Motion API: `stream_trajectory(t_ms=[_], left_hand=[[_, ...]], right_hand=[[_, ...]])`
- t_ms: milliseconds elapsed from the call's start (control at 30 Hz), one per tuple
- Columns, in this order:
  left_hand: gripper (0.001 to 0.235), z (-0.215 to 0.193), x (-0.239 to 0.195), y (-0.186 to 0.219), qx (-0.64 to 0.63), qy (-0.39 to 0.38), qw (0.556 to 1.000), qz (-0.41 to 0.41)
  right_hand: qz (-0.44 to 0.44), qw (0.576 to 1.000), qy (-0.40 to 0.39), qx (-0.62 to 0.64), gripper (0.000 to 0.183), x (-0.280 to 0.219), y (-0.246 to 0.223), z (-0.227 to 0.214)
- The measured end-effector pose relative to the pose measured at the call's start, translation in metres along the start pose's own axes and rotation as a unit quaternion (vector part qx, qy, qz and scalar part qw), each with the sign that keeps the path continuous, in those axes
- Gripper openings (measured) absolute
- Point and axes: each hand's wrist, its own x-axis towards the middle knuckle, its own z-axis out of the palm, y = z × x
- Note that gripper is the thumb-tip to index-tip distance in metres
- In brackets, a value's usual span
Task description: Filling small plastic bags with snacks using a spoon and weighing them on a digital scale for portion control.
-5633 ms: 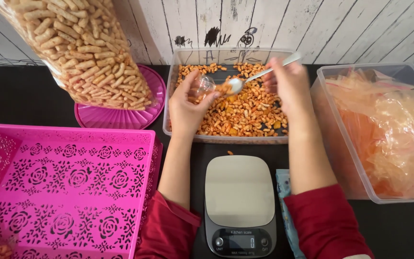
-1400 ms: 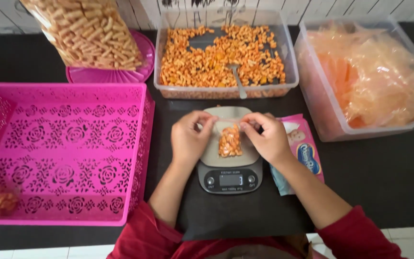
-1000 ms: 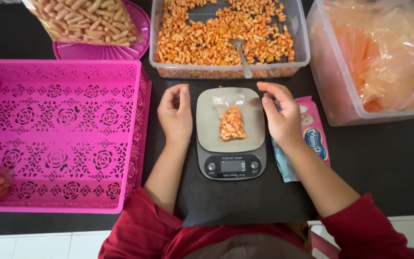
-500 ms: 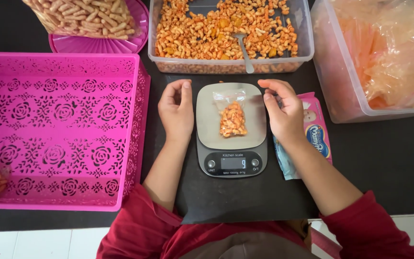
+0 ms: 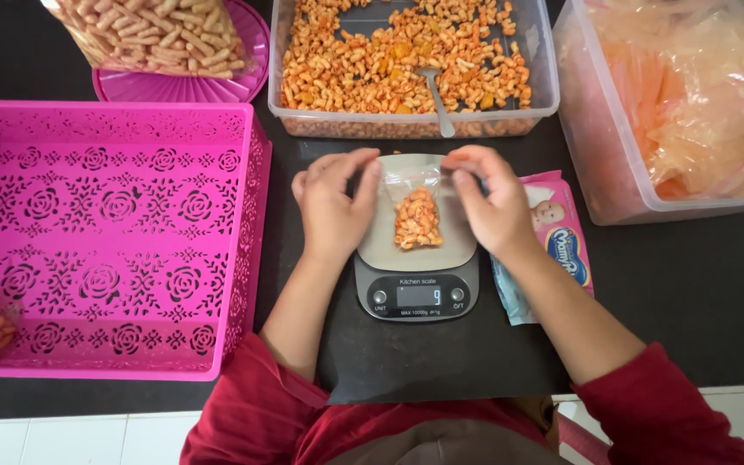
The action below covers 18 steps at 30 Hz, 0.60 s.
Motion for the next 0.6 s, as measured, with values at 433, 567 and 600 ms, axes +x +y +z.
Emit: stream_trajectory(t_ms=[433, 567, 600], left_hand=[[0.012, -0.003, 0.018, 0.052, -0.272, -0.112, 0.956, -0.008], [0.011, 0.003, 0.040, 0.052, -0.260, -0.002, 0.965, -0.023], [0.015, 0.004, 0.047, 0.053, -0.253, 0.021, 0.967, -0.025]], right_hand=[[0.006, 0.994, -0.009, 0.108, 0.028, 0.032, -0.041, -0.005], [-0.034, 0.996, 0.014, 0.083, 0.024, 0.061, -0.049, -0.006], [-0.043, 0.997, 0.016, 0.062, 0.021, 0.069, -0.050, -0.008]])
